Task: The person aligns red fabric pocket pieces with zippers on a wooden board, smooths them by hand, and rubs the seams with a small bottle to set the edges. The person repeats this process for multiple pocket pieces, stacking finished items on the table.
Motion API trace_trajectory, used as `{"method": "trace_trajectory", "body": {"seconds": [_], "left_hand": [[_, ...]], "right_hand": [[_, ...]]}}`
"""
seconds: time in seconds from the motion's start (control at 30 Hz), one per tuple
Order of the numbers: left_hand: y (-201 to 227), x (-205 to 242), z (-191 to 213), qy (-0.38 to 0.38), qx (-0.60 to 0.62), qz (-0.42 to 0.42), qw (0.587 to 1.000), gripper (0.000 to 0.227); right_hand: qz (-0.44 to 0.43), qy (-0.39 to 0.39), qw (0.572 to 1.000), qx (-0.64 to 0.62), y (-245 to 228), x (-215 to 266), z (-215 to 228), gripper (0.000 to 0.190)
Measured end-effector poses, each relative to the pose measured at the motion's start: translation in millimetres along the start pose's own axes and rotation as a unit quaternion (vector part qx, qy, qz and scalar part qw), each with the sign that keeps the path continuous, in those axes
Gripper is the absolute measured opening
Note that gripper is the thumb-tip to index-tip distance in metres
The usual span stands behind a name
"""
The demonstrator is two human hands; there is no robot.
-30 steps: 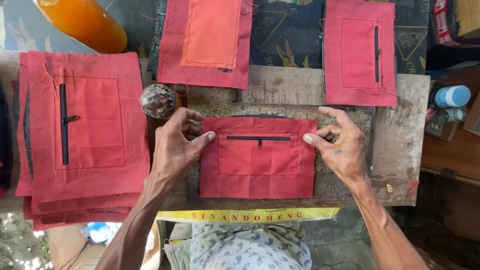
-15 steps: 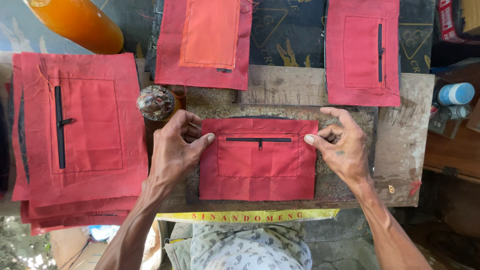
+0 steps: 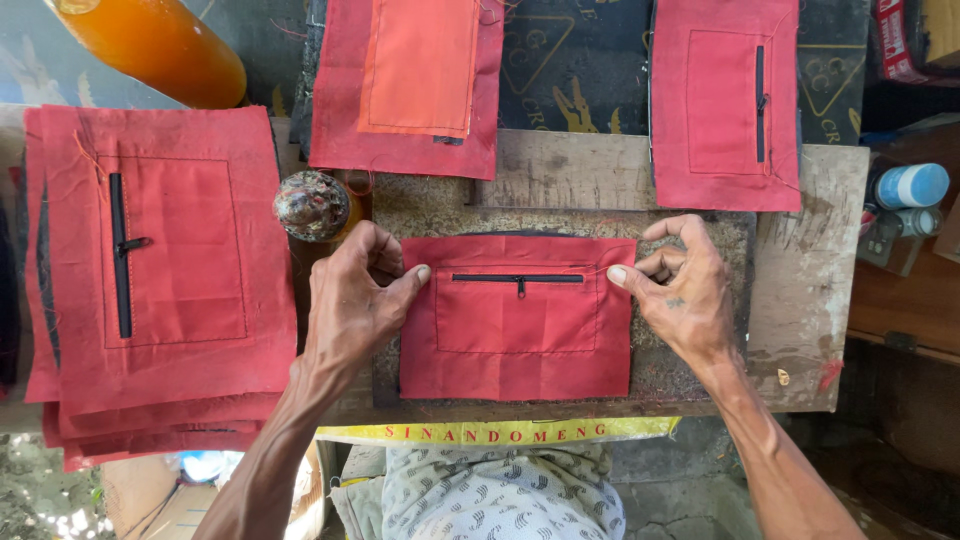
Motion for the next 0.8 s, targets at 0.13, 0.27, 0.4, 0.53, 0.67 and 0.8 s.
{"method": "trace_trajectory", "body": {"seconds": [0.13,0.27,0.4,0.53,0.67,0.8], "left_hand": [[1,-1,-2,-0.012,-0.031,0.03,0.999,0.032],[-1,-1,-3,0.003,-0.078,0.042,0.996,0.036],[6,14,-3,0.116,-0.149,-0.042,0.981,0.042],[15,33,-13,0.138,-0.204,-0.153,0.957,0.024],[23,37,-32,0.063,-0.254,-0.34,0.904,0.029],[11,40,-43,-0.007,-0.294,-0.379,0.878,0.047]], "right_hand": [[0.025,-0.014,0.999,0.019,-1,-3,0,0.045],[0.006,-0.024,0.998,0.05,-1,-5,0,0.049],[-0.037,0.011,0.995,0.091,5,6,0,0.055],[0.232,0.107,0.943,0.215,-21,20,-10,0.037],[0.344,0.082,0.909,0.221,-32,28,-25,0.03],[0.379,0.033,0.908,0.176,-30,36,-25,0.036]]}}
Point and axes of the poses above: each hand's wrist, its own x-axis away from the middle knuckle, its own z-axis out of the back of the hand, y = z × x, the point moved 5 cm from there along -x, towards the middle knuckle, and after that the axes turned 14 degrees about z, right-handed, at the moved point
